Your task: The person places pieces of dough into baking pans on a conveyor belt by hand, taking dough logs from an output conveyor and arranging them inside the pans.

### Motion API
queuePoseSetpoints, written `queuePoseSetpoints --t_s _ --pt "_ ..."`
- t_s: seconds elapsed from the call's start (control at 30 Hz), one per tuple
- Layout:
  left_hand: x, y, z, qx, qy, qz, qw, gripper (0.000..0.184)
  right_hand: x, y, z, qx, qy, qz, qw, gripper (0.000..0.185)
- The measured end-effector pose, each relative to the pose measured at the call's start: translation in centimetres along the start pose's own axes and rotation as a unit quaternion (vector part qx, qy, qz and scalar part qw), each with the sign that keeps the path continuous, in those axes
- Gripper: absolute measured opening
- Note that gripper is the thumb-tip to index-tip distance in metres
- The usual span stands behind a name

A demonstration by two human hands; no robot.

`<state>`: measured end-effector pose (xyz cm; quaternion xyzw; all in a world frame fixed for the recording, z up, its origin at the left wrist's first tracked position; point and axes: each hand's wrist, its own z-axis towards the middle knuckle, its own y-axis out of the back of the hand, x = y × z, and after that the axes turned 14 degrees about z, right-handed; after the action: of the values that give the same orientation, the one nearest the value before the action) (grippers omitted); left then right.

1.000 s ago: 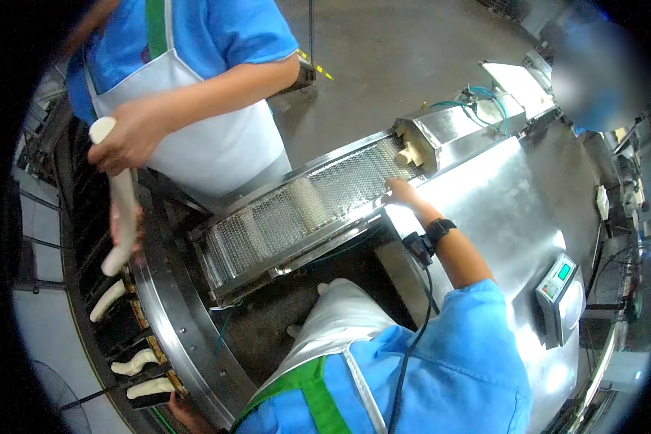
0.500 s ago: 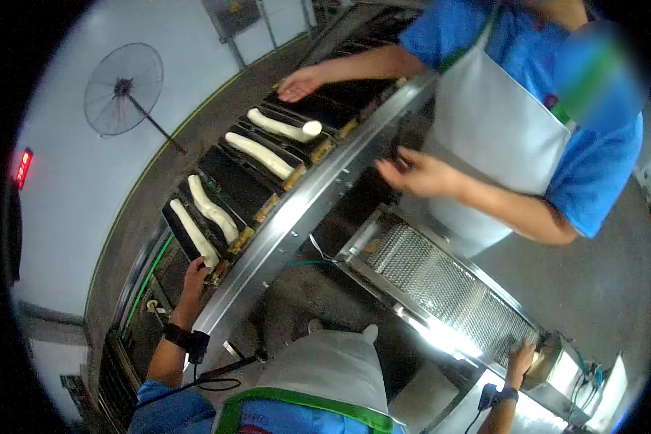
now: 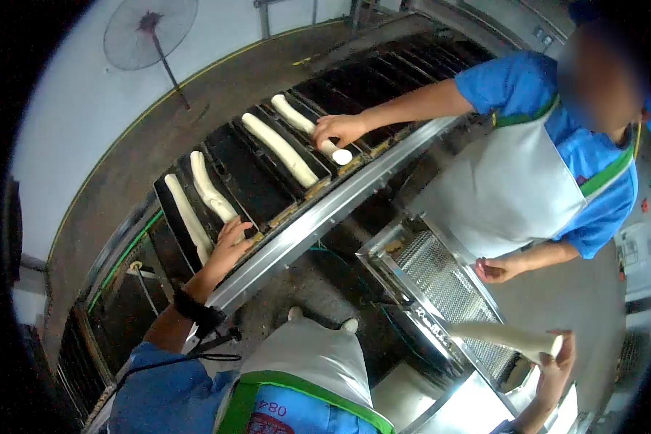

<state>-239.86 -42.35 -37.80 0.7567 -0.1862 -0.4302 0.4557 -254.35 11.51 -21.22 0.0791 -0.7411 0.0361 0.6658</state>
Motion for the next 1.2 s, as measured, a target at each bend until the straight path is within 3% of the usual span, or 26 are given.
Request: queuePoseSetpoints --t_s 0.1,0.2,0.27,0.33,0.37,0.47,0.53,0.67,0.8,0.87,1.0,1.13,1.2 --pt "-1.6 1.9 1.3 0.011 0.011 -0.022 1.000 0.041 2.9 -4.7 4.0 0.037 0.091 0.023 0.995 0.055" --pt "-2.5 3.4 1.1 -0.003 0.000 -0.019 1.000 0.042 4.6 -12.4 6.9 0.049 0.185 0.098 0.977 0.053" --pt "-2.2 3.7 0.8 -0.034 -0.023 -0.004 0.999 0.042 4.1 -16.1 9.9 0.172 0.219 0.127 0.952 0.050" --pt "-2.7 4.3 0.4 -0.051 -0.007 -0.009 0.999 0.043 3.4 -21.6 12.1 0.198 0.202 0.110 0.953 0.046" --pt "-2.4 3.8 0.2 -0.061 0.006 -0.021 0.998 0.043 1.7 -24.0 13.4 0.252 0.270 0.036 0.929 0.040" --pt "-1.9 3.2 0.0 -0.066 0.025 0.015 0.997 0.045 -1.1 -30.6 13.4 0.470 0.214 -0.085 0.852 0.049" --pt "-1.9 3.1 -0.2 -0.078 0.019 0.070 0.994 0.044 -3.1 -31.9 12.8 0.495 0.257 -0.138 0.818 0.052" --pt "-3.2 2.8 0.9 -0.038 0.022 0.099 0.994 0.041 -6.8 -30.1 15.1 0.591 0.189 -0.134 0.773 0.042" --pt "-7.4 1.9 4.0 0.000 0.002 0.135 0.991 0.035 -10.5 -25.1 18.5 0.558 0.180 -0.172 0.792 0.038" --pt "-7.5 0.2 5.0 -0.014 -0.063 0.096 0.993 0.035 -11.0 -22.6 18.8 0.527 0.161 -0.188 0.813 0.038" --pt "-13.6 -2.4 7.2 0.058 -0.123 0.082 0.987 0.035 -14.3 -16.0 20.8 0.420 0.072 -0.174 0.888 0.038" --pt "-19.6 -6.4 11.2 0.102 -0.150 0.012 0.983 0.031 -20.1 -6.9 21.5 0.335 0.051 -0.195 0.920 0.040" --pt "-23.1 -9.2 13.6 0.131 -0.116 -0.037 0.984 0.030 -20.5 -2.1 22.6 0.272 -0.019 -0.228 0.935 0.040"
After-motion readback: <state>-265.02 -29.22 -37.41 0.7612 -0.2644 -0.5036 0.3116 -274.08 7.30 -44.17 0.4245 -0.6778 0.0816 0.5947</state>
